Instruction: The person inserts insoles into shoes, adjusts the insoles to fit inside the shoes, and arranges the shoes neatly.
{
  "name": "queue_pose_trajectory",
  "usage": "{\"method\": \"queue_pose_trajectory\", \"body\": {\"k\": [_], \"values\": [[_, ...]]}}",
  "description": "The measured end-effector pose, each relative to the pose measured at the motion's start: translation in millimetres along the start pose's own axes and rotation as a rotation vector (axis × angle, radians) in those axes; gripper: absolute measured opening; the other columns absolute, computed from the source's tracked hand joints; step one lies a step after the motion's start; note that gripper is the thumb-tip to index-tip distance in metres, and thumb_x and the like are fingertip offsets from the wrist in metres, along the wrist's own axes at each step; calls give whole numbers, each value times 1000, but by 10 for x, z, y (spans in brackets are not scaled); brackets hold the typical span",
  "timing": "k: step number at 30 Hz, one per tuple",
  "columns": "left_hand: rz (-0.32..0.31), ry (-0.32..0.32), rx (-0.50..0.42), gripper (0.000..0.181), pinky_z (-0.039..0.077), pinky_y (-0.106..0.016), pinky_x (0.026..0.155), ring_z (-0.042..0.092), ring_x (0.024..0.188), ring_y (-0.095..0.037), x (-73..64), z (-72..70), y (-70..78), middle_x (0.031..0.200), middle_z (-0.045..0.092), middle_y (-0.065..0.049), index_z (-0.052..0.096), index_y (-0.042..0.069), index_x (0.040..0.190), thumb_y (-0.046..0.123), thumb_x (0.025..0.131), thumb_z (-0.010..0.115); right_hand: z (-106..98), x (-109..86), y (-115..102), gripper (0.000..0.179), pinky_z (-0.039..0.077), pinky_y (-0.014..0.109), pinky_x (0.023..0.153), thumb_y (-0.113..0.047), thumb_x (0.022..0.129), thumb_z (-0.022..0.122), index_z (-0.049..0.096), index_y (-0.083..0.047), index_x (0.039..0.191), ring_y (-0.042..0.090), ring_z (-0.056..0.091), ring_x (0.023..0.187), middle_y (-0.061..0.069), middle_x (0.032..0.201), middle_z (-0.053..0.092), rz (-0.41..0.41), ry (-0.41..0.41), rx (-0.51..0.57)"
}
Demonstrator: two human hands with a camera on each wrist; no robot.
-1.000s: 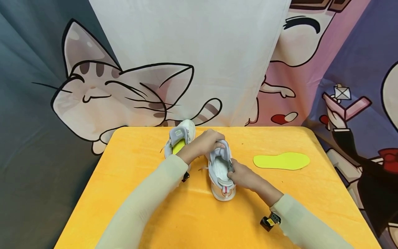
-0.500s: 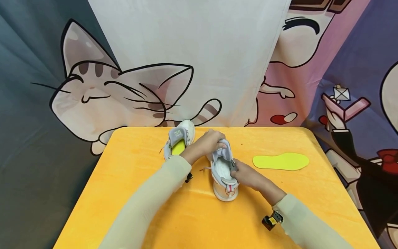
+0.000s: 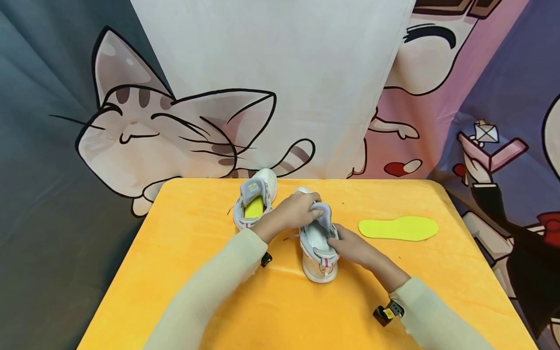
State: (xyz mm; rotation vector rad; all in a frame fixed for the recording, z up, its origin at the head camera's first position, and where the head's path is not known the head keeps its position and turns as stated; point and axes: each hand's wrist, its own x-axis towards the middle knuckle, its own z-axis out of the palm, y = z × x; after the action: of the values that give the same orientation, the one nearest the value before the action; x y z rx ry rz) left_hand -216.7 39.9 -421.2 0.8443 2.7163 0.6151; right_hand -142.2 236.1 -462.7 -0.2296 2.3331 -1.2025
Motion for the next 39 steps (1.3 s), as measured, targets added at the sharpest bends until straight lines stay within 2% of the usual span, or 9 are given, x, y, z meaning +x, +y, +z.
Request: {"method": "queue_pose_trajectory", "body": {"k": [6,9,12,16,22,25,28,32,39], "values": [[-10,12,-10,27,51,-30,76,61,88,-12,-92,24,2,101,67,4,60,20,124,38,104,61,-69,-58,-10,60,45,52,104,-22,108,49,30,9,156,36,51,127,28,148,49,-69,2,-41],[-12,11,-23,31,54,-32,84,62,96,-11,-132,24,-11,115,69,3,60,19,129,38,105,60,-130,-96,-22,64,40,62,112,-27,109,50,27,10,157,48,43,141,33,157,38,-97,-8,-54],[5,12,-33,36,54,-34,90,63,102,-12,-171,19,-26,123,69,0,58,17,135,38,105,59,-206,-139,-19,66,37,66,113,-30,109,50,26,10,157,56,33,146,35,160,31,-104,-17,-63],[37,24,-29,40,53,-33,89,61,101,-11,-224,19,-52,125,67,1,57,17,137,39,103,60,-305,-195,22,63,43,65,109,-31,109,51,32,7,156,56,40,141,33,158,37,-124,-14,-72],[46,42,-12,51,52,-31,85,57,98,-12,-333,10,-70,127,63,1,50,15,145,40,102,62,-418,-258,130,57,50,58,103,-30,108,54,42,7,151,48,55,131,30,147,52,-162,25,-116],[35,37,1,58,53,-33,90,58,104,-13,-412,2,-76,138,60,-2,46,14,151,41,102,62,-464,-274,176,54,53,52,101,-29,108,56,46,6,148,44,59,128,27,143,57,-183,49,-157],[24,36,13,63,53,-37,100,58,118,-16,-500,2,-95,148,55,-5,43,14,154,42,102,62,-507,-275,218,50,56,47,97,-28,107,58,50,3,145,40,63,123,25,139,61,-198,81,-196],[19,31,19,68,47,-43,112,50,140,-21,-610,26,-142,157,48,-6,37,15,158,44,102,61,-566,-266,281,45,58,45,93,-25,104,64,56,2,139,39,67,118,24,134,64,-203,134,-233],[26,36,20,71,44,-44,115,48,142,-25,-778,87,-224,157,47,-8,35,13,160,48,103,59,-633,-219,400,42,57,51,93,-21,100,69,60,3,134,42,68,115,26,131,65,-188,167,-294]]}}
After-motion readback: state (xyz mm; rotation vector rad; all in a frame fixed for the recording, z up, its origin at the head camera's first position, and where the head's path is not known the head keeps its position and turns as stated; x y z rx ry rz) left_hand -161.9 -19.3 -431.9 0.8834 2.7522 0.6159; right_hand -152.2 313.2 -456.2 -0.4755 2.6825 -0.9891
